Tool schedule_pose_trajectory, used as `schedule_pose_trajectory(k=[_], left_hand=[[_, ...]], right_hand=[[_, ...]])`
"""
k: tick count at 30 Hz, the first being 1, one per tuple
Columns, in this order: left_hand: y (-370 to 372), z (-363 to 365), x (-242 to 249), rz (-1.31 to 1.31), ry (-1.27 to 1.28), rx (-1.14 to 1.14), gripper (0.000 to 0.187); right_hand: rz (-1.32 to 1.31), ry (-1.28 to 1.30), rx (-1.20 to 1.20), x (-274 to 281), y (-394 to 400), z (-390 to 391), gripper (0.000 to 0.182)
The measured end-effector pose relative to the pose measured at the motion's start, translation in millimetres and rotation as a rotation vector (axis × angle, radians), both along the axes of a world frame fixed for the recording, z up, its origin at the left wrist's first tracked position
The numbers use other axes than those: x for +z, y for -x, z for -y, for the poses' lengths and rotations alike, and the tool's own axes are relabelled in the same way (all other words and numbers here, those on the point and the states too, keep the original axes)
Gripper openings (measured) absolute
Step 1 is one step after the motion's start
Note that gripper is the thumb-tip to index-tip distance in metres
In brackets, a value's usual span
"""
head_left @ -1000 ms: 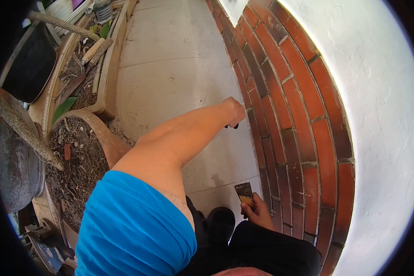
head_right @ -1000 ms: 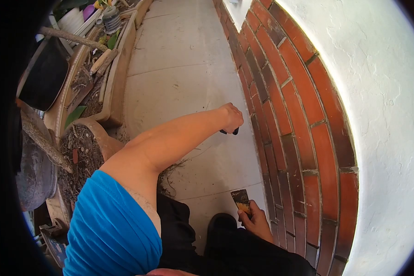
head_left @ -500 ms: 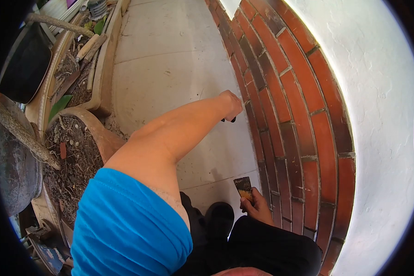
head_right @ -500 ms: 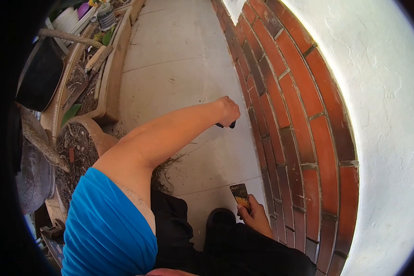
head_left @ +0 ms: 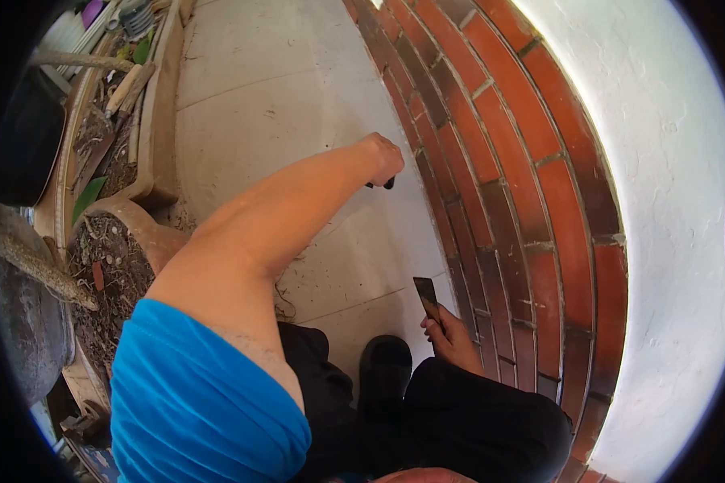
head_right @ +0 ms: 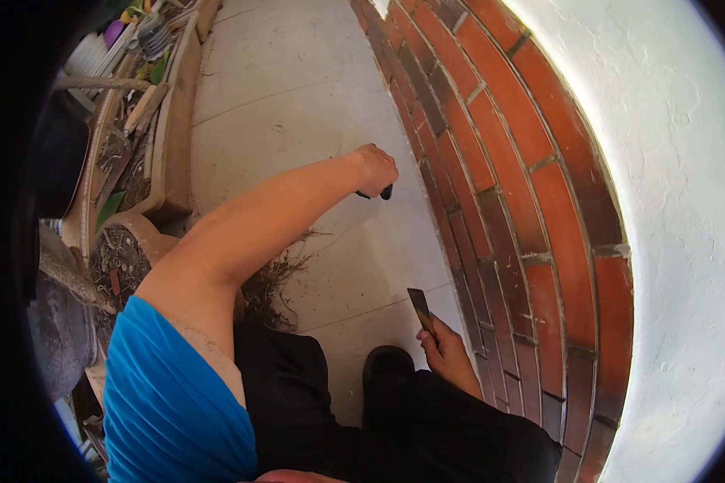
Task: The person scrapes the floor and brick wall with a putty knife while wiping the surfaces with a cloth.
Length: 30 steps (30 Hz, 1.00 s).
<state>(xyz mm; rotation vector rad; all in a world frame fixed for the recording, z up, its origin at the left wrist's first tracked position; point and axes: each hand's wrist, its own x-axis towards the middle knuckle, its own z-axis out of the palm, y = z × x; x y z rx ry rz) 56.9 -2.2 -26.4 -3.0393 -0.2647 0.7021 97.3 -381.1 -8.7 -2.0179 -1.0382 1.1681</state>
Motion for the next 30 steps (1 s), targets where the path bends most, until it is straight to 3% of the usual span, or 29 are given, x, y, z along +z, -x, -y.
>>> schedule_pose_trajectory(k=[5, 9, 12, 16, 23, 30], left_hand=[[3.8, -8.4, -1.0, 0.023, -0.006, 0.024, 0.025], [7.1, -24.5, -5.4, 0.015, 0.004, 0.026, 0.029], [11.2, -28.0, -0.9, 0.094, -0.036, 0.032, 0.032], [14.2, -26.7, -5.8, 0.203, -0.044, 0.013, 0.036], [12.5, -19.4, -18.2, 0.275, 0.026, -0.016, 0.039], [12.2, -21.2, -35.2, 0.261, 0.087, 0.011, 0.039]], right_hand=[[-0.015, -0.023, -0.061, -11.5, -6.6, 4.8, 0.052], [-0.081, 0.013, -0.248, -14.0, -13.2, 4.3, 0.053], [0.103, -0.003, -0.196, -29.3, -27.3, 12.4, 0.052], [0.580, -0.088, 0.006, -50.8, -33.7, 18.8, 0.050], [0.740, 0.304, 0.062, -78.1, -37.1, -16.7, 0.055], [0.719, 0.477, 0.175, -92.0, -50.3, -55.2, 0.061]])
